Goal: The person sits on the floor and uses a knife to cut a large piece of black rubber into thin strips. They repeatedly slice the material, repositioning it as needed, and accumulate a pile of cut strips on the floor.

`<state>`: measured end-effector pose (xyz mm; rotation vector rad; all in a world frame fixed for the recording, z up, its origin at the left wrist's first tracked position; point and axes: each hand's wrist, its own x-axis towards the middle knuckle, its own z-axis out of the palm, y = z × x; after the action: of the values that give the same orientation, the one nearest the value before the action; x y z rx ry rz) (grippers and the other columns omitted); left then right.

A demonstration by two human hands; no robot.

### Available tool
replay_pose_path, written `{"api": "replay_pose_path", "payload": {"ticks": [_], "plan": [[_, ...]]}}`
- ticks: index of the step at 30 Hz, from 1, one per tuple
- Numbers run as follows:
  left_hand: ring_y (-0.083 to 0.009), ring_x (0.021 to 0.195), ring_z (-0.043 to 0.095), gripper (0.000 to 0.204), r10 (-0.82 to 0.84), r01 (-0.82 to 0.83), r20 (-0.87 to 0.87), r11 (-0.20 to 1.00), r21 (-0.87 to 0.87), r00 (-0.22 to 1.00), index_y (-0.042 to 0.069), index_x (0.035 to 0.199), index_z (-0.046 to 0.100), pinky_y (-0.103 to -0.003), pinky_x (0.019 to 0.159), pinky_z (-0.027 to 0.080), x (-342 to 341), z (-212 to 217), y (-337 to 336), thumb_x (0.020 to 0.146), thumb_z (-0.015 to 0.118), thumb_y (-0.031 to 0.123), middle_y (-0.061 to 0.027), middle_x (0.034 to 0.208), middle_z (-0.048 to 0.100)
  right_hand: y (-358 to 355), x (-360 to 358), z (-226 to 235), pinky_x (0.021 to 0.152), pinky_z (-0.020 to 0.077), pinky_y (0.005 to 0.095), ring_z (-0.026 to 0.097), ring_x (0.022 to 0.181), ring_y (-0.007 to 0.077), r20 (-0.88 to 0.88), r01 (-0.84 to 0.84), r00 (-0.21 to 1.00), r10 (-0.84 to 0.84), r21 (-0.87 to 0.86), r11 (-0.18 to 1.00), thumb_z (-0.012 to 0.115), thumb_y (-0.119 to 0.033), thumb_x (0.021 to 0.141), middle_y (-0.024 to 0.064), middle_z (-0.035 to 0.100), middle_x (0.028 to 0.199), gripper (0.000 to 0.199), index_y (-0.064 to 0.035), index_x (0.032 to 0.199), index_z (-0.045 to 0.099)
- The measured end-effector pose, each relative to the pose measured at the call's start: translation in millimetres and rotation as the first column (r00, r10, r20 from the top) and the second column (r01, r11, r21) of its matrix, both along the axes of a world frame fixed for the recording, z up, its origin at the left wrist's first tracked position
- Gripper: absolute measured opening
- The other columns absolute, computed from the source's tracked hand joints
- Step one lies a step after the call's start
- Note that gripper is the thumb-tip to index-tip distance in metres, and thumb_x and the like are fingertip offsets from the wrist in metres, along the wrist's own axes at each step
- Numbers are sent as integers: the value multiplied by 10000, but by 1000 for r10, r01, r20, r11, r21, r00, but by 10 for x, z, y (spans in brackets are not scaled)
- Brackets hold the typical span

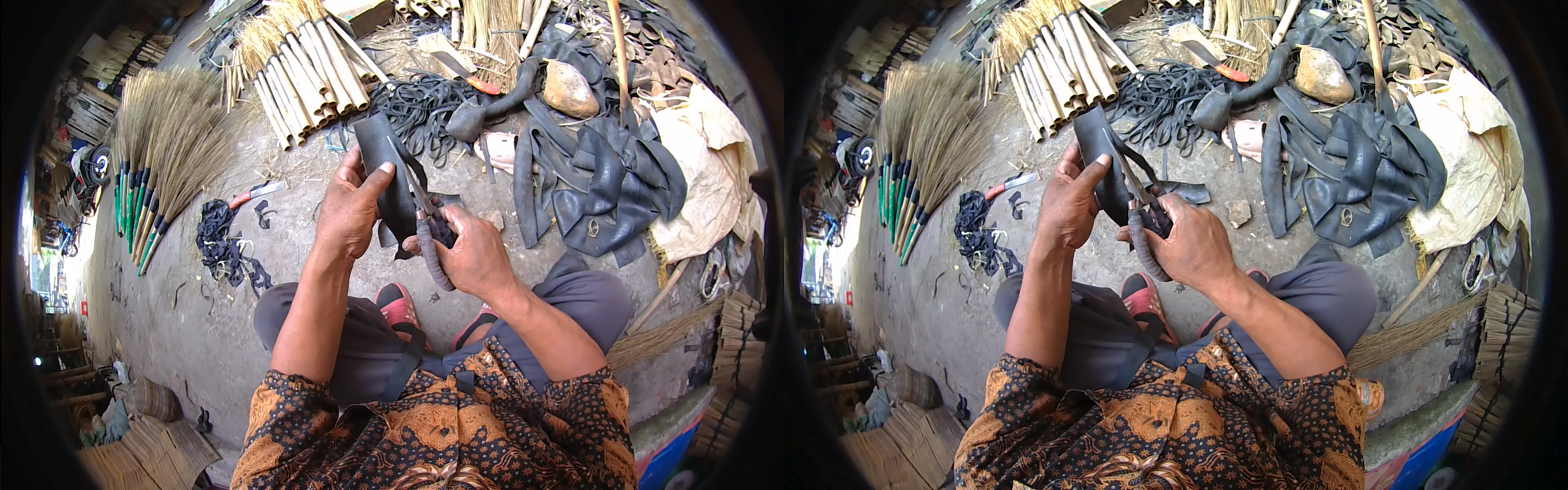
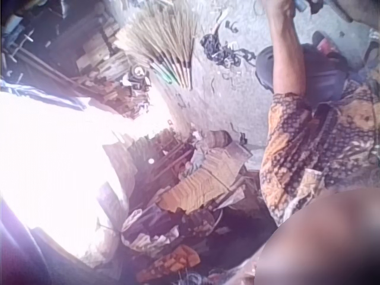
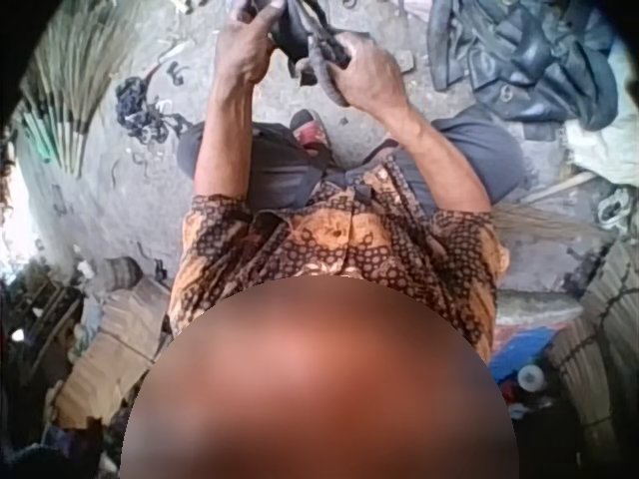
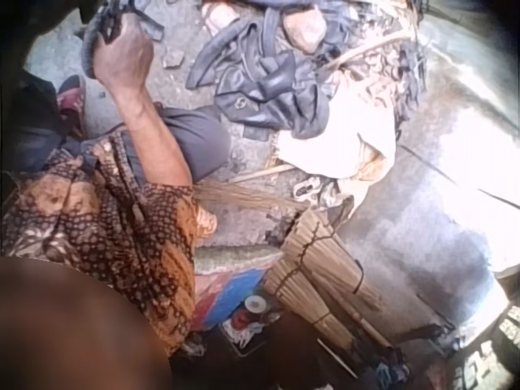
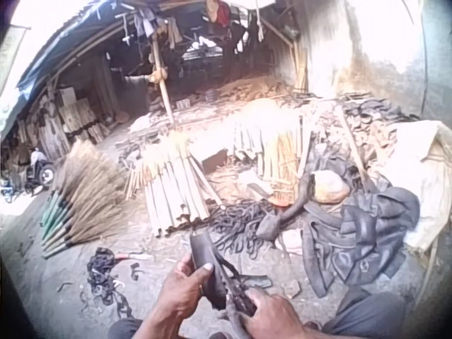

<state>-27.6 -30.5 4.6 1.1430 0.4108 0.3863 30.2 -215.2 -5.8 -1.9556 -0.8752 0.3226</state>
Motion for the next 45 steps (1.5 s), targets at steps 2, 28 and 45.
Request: {"api": "replay_pose_path", "payload": {"ticks": [2,28,45], "plan": [[-101,965,631,478,-39,40,-17,999,26,999,9,1429,477,-267,796,559,-15,-13,-30,971,614,26,-66,1132,644,24,5,-20,628,525,482,690,689,420,52,16,998,-17,18,1000,795,-621,773,214,669,699,651,-5,927,653],[-121,997,655,547,-248,275,-195,952,130,949,18,1462,449,-289,883,552,-78,-61,-156,955,653,19,-60,1166,672,-90,84,-128,594,491,339,644,662,132,-150,46,988,-48,-15,999,789,-407,887,111,695,770,464,9,1013,624],[-124,1067,600,708,-260,302,-203,928,218,944,19,1509,412,-311,928,495,42,-192,-206,963,712,356,-51,1215,643,-18,217,-200,671,487,235,561,767,76,-492,210,869,44,448,869,748,-70,886,21,588,904,350,-8,1136,512]]}}
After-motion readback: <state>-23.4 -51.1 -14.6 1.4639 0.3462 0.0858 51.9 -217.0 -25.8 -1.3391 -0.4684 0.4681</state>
